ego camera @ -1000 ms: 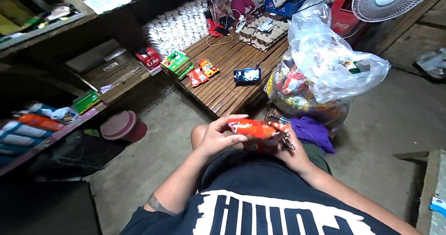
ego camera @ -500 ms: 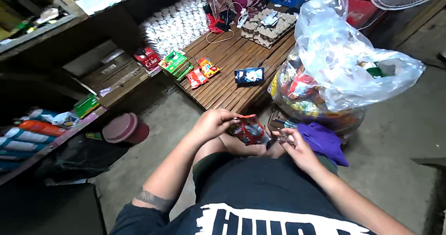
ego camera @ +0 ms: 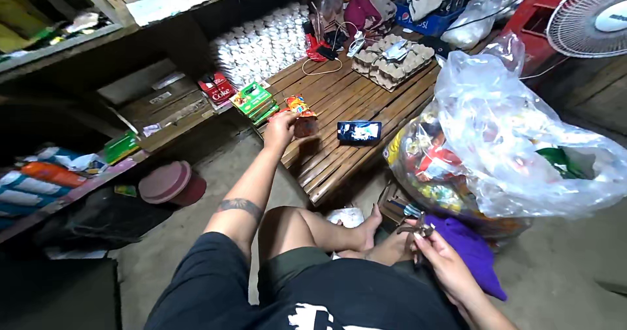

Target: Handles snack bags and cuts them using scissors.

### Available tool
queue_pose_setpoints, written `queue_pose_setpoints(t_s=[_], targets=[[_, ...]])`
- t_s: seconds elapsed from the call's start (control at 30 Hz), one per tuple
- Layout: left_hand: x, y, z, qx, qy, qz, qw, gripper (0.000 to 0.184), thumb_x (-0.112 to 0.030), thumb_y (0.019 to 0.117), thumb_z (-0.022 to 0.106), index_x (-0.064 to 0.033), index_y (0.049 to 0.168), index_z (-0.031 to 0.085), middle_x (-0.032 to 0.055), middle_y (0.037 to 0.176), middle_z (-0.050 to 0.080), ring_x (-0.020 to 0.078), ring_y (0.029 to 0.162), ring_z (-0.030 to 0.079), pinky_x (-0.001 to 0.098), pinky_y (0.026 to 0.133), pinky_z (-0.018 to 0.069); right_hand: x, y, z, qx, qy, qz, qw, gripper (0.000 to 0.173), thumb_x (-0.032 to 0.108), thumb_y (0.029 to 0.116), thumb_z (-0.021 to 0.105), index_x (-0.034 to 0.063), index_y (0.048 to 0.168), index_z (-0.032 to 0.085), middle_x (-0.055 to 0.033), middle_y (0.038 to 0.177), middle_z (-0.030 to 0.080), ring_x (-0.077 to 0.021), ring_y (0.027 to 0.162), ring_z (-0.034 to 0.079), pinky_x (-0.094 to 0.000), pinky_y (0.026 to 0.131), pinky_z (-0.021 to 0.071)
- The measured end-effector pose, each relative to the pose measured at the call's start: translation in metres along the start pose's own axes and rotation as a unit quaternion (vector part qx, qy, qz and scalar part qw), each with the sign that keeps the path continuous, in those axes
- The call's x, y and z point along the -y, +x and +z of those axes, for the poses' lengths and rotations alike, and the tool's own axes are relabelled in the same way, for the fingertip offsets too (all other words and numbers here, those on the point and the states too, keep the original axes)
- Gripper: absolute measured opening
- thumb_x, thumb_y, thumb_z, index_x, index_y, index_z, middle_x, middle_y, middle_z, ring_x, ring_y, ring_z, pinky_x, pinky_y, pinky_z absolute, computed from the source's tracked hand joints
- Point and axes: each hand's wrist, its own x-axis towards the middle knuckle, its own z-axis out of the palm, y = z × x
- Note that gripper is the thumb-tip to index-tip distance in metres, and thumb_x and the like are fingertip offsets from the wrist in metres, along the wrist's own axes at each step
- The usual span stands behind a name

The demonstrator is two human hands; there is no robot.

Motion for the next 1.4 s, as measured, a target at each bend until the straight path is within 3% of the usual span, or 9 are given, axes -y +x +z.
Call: queue_pose_setpoints(t_s=[0.1, 0.23, 0.33, 0.5, 0.6, 0.77, 0.93, 1.27, 1.4], targets=[[0.033, -0.024, 0.055, 0.036, 0.051, 0.055, 0.997, 0.042, -0.004, 0.0947, 0.063, -0.0181, 0.133, 0.069, 0.0094, 0.148, 0.057, 0.0381, 0.14, 0.049, 0.0624, 0.11, 0.0424, -0.006, 0.003, 0.002, 0.007, 0.011, 0.005, 1.0, 0.035, 0.013, 0.0944, 0.063, 0.0035, 0.128, 0.063, -0.0003, 0.11, 0.071, -0.0047, 0.092, 0.068, -0.0211, 0.083, 0.0567], [0.061, -0.078, 0.112, 0.252, 0.052, -0.069, 0.964, 0.067, -0.034, 0.095, 0.069, -0.0229, 0.157, 0.043, 0.0176, 0.169, 0.018, 0.0459, 0.155, 0.012, 0.0703, 0.119, 0.0155, -0.007, 0.015, 0.005, 0.008, -0.003, 0.022, 1.0, 0.034, 0.016, 0.0894, 0.069, 0.0047, 0.121, 0.069, -0.0043, 0.122, 0.067, -0.0091, 0.105, 0.065, -0.0235, 0.088, 0.0562], [0.055, -0.13, 0.109, 0.253, -0.023, -0.123, 0.959, 0.071, -0.04, 0.0967, 0.065, -0.0188, 0.159, 0.039, 0.0193, 0.169, 0.016, 0.0444, 0.155, 0.012, 0.0652, 0.122, 0.0172, 0.005, 0.03, 0.01, 0.031, -0.026, 0.052, 0.998, 0.037, 0.02, 0.0919, 0.066, 0.0034, 0.125, 0.065, -0.0073, 0.133, 0.063, -0.0133, 0.118, 0.062, -0.0284, 0.097, 0.0543], [0.03, -0.225, 0.057, 0.276, -0.034, -0.086, 0.957, 0.058, -0.048, 0.1028, 0.05, -0.0272, 0.156, 0.043, 0.0055, 0.167, 0.03, 0.0319, 0.153, 0.029, 0.0586, 0.119, 0.0318, 0.028, 0.075, 0.046, 0.124, -0.058, 0.16, 0.978, 0.032, 0.024, 0.1095, 0.04, 0.0006, 0.122, 0.059, -0.0072, 0.103, 0.072, -0.0164, 0.094, 0.071, -0.0329, 0.083, 0.0594], [0.033, -0.268, 0.061, 0.106, -0.047, -0.012, 0.993, 0.039, -0.038, 0.1051, 0.045, -0.0239, 0.129, 0.072, -0.0007, 0.136, 0.067, 0.0199, 0.128, 0.062, 0.0507, 0.109, 0.0466, 0.011, 0.121, 0.077, 0.211, -0.169, 0.194, 0.943, 0.044, 0.038, 0.11, 0.04, 0.0035, 0.133, 0.055, -0.0074, 0.1, 0.065, -0.0149, 0.086, 0.065, -0.0337, 0.081, 0.0561], [0.046, -0.259, 0.065, 0.061, -0.112, -0.045, 0.991, 0.036, -0.029, 0.1052, 0.045, -0.0173, 0.12, 0.075, 0.0041, 0.122, 0.073, 0.0226, 0.114, 0.07, 0.0503, 0.097, 0.0551, -0.021, 0.201, 0.147, 0.262, -0.497, 0.077, 0.824, 0.053, 0.045, 0.1044, 0.052, 0.0036, 0.138, 0.058, -0.022, 0.139, 0.058, -0.0342, 0.132, 0.055, -0.0519, 0.112, 0.0419], [0.059, -0.253, 0.072, 0.08, -0.147, -0.052, 0.985, 0.035, -0.029, 0.1051, 0.046, -0.0178, 0.12, 0.075, 0.003, 0.12, 0.074, 0.0194, 0.113, 0.07, 0.046, 0.098, 0.0558, -0.046, 0.245, 0.211, 0.236, -0.655, -0.033, 0.717, 0.047, 0.038, 0.102, 0.054, 0.0092, 0.138, 0.061, -0.0168, 0.142, 0.058, -0.0343, 0.138, 0.049, -0.0547, 0.113, 0.0399], [0.068, -0.259, 0.078, 0.034, -0.185, -0.031, 0.982, 0.037, -0.027, 0.1034, 0.047, -0.0049, 0.117, 0.073, 0.0124, 0.108, 0.076, 0.0256, 0.102, 0.072, 0.0476, 0.093, 0.057, -0.037, 0.206, 0.189, 0.22, -0.502, -0.152, 0.823, 0.053, 0.035, 0.0989, 0.063, 0.0192, 0.149, 0.054, -0.0145, 0.158, 0.043, -0.0356, 0.148, 0.036, -0.0552, 0.12, 0.0311], [0.06, -0.254, 0.077, 0.057, -0.179, -0.032, 0.982, 0.038, -0.027, 0.1036, 0.047, -0.0024, 0.118, 0.072, 0.0166, 0.108, 0.075, 0.033, 0.103, 0.072, 0.0559, 0.092, 0.0548, 0.037, 0.156, 0.129, 0.159, -0.421, -0.347, 0.823, 0.031, 0.018, 0.0977, 0.064, 0.0099, 0.127, 0.072, -0.0138, 0.139, 0.062, -0.031, 0.134, 0.054, -0.0494, 0.117, 0.0389]])
